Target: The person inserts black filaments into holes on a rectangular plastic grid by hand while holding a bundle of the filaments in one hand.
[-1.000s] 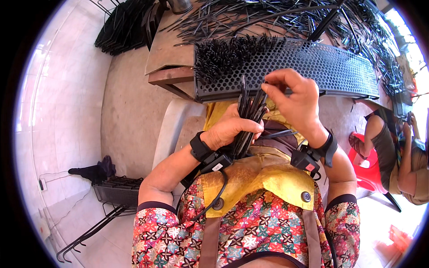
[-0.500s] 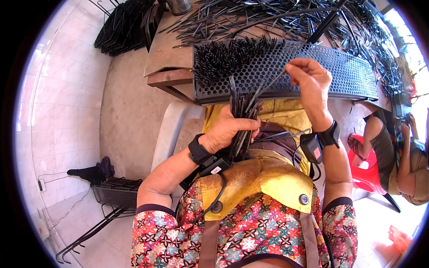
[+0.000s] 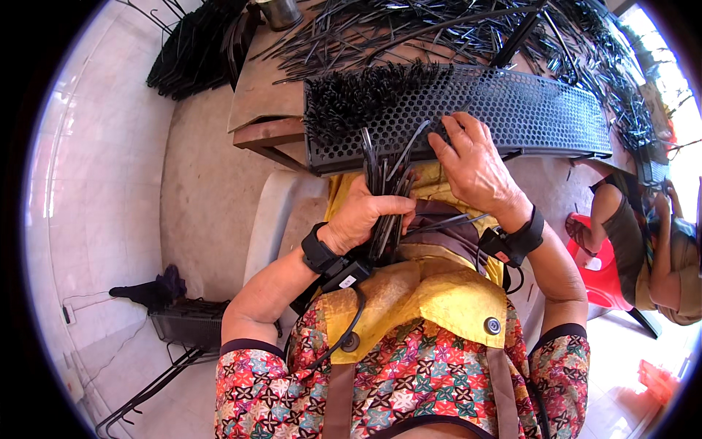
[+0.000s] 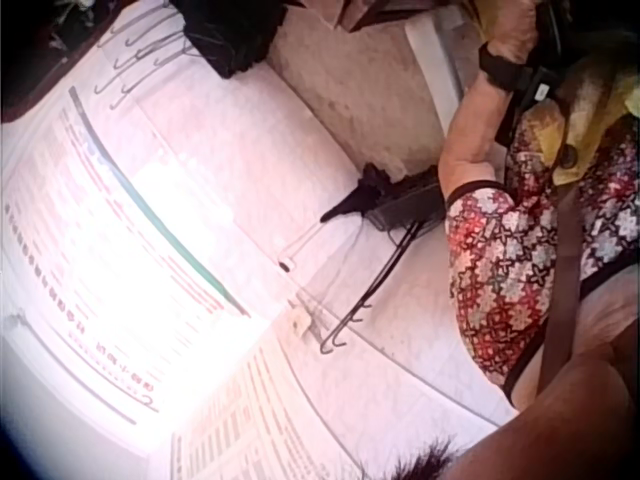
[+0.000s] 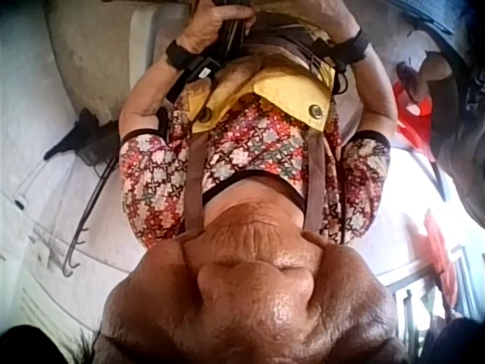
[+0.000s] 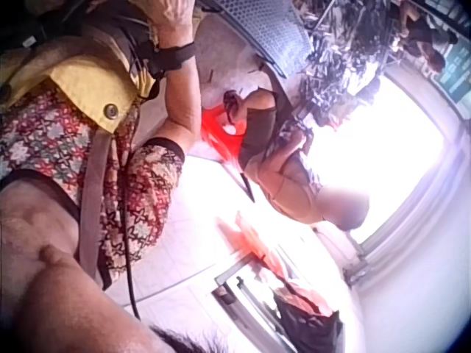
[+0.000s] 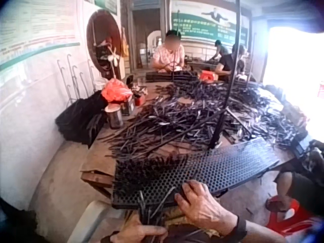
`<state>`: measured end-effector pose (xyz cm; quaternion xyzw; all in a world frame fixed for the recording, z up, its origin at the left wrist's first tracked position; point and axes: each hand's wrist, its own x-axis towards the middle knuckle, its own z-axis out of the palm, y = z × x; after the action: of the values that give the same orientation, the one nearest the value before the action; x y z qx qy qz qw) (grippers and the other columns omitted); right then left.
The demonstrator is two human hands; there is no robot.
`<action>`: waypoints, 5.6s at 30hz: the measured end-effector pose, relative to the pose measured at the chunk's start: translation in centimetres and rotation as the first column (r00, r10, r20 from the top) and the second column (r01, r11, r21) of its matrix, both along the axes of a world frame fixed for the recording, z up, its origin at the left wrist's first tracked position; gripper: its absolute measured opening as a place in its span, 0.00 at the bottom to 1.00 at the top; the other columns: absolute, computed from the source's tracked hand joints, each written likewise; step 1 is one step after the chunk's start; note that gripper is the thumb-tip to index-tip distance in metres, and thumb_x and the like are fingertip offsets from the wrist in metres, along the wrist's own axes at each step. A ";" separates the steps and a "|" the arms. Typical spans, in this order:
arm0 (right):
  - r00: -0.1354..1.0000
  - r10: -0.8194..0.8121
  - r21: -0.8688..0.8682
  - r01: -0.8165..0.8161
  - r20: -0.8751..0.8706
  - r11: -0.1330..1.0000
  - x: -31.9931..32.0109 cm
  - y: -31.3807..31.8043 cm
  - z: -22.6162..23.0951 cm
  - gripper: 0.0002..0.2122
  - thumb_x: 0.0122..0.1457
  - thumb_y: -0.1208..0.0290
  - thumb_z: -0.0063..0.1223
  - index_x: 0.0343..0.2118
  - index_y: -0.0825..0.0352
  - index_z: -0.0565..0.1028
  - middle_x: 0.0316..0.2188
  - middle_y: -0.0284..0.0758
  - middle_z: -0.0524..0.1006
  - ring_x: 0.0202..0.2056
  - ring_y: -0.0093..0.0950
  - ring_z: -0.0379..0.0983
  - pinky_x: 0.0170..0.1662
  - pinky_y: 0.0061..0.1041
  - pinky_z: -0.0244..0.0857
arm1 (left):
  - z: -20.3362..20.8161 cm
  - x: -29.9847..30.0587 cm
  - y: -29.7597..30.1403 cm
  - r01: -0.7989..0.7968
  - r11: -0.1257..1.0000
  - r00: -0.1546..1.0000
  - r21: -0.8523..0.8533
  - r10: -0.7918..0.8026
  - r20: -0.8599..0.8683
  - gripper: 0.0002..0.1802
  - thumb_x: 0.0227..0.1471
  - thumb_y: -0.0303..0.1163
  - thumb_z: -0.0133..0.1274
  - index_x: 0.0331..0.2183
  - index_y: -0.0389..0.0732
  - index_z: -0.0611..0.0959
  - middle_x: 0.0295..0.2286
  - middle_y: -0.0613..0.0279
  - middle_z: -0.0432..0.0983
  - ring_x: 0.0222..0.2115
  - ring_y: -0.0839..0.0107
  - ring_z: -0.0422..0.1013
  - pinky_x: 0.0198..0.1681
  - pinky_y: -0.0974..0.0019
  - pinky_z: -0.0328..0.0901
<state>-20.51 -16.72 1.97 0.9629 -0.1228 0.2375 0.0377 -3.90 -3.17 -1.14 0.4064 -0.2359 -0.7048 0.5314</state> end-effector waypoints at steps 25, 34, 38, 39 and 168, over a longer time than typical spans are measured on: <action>0.717 -0.380 0.727 -0.252 0.584 0.639 5.5 -5.3 1.9 0.04 0.54 0.79 0.53 0.31 0.72 0.76 0.24 0.33 0.78 0.25 0.18 0.74 0.28 0.15 0.70 | 0.2 -0.2 0.1 0.016 1.000 0.997 0.001 -0.016 -0.079 0.21 0.43 0.21 0.55 0.43 0.36 0.71 0.23 0.60 0.72 0.21 0.72 0.70 0.23 0.71 0.66; 0.793 -0.142 0.390 -0.128 0.593 0.912 7.9 -5.9 1.4 0.03 0.48 0.75 0.57 0.25 0.68 0.76 0.22 0.37 0.76 0.23 0.32 0.73 0.27 0.24 0.66 | 0.5 -0.3 0.0 0.009 1.000 0.998 0.001 -0.009 -0.066 0.22 0.42 0.20 0.55 0.42 0.34 0.70 0.23 0.59 0.72 0.20 0.71 0.69 0.22 0.70 0.66; 0.929 0.031 -0.075 -0.004 0.368 0.997 8.1 -6.7 0.1 0.07 0.47 0.69 0.59 0.26 0.66 0.76 0.24 0.38 0.74 0.27 0.37 0.71 0.30 0.33 0.66 | 0.5 -0.3 -0.1 0.012 1.000 0.999 0.001 -0.012 -0.041 0.22 0.42 0.20 0.55 0.42 0.34 0.70 0.23 0.59 0.72 0.20 0.71 0.69 0.22 0.70 0.66; 0.907 0.015 -0.074 0.018 0.422 0.997 7.7 -6.4 0.2 0.08 0.47 0.68 0.59 0.27 0.66 0.75 0.24 0.38 0.73 0.27 0.37 0.70 0.30 0.33 0.66 | 0.5 -0.3 -0.1 0.012 1.000 0.999 -0.001 -0.013 -0.032 0.22 0.41 0.21 0.55 0.42 0.34 0.70 0.23 0.59 0.72 0.20 0.71 0.69 0.23 0.70 0.66; 0.996 0.038 -0.057 -0.043 -0.083 0.997 1.7 -1.0 -0.1 0.23 0.45 0.66 0.54 0.46 0.70 0.68 0.42 0.51 0.68 0.45 0.45 0.63 0.43 0.38 0.62 | 0.2 -0.4 0.3 0.080 0.997 0.996 0.009 -0.079 -0.045 0.18 0.39 0.21 0.55 0.37 0.36 0.74 0.26 0.59 0.72 0.21 0.70 0.70 0.23 0.69 0.66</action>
<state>-18.85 -17.73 1.87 0.9726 -0.0945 0.2019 0.0660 -4.28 -2.90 -0.99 0.3836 -0.2362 -0.7356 0.5059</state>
